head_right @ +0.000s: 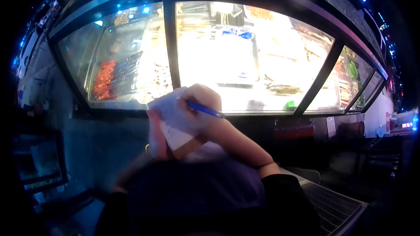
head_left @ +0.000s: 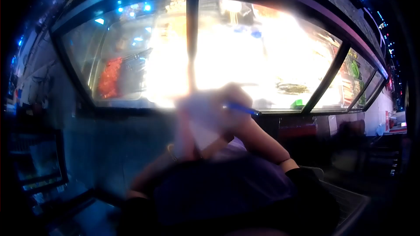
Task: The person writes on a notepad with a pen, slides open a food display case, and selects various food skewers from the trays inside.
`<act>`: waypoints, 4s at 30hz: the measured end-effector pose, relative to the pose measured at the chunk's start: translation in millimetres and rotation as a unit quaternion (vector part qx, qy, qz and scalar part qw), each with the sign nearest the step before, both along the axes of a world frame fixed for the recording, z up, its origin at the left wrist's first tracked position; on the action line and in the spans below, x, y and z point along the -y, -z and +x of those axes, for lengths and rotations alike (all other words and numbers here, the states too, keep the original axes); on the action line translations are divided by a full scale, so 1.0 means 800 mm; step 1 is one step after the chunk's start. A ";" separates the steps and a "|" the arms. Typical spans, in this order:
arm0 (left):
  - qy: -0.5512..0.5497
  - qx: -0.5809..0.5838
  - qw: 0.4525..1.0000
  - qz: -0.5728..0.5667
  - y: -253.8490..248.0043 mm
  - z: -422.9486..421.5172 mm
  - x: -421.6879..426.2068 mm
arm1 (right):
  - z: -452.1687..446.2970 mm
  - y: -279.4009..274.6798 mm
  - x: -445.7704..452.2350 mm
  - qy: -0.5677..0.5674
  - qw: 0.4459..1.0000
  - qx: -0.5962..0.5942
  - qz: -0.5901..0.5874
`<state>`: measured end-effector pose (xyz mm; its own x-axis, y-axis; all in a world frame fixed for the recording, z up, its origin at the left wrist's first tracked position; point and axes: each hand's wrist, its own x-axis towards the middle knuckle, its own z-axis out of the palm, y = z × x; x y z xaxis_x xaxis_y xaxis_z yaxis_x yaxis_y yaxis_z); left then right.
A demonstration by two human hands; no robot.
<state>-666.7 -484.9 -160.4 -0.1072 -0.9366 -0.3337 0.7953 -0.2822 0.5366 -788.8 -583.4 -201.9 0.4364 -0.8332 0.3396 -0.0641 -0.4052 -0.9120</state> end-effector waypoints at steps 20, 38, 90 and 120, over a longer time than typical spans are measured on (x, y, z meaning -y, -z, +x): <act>-0.009 -0.068 0.998 -0.006 0.014 -0.005 -0.007 | -0.002 -0.044 0.000 0.026 0.991 0.131 -0.007; -0.019 -0.051 0.998 -0.023 0.014 0.005 -0.001 | 0.001 -0.065 0.006 0.070 0.983 0.084 -0.149; -0.040 -0.044 0.998 -0.034 0.000 -0.001 -0.008 | -0.001 -0.055 -0.002 0.011 0.996 0.039 -0.083; -0.034 0.012 0.999 0.003 0.009 0.001 -0.009 | 0.001 -0.061 0.004 0.084 0.973 0.069 -0.206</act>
<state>-665.7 -477.8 -167.7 -0.0345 -0.9398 -0.3401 0.7995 -0.2301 0.5548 -788.3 -586.2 -153.0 0.2322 -0.6698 0.7053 -0.0486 -0.7322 -0.6794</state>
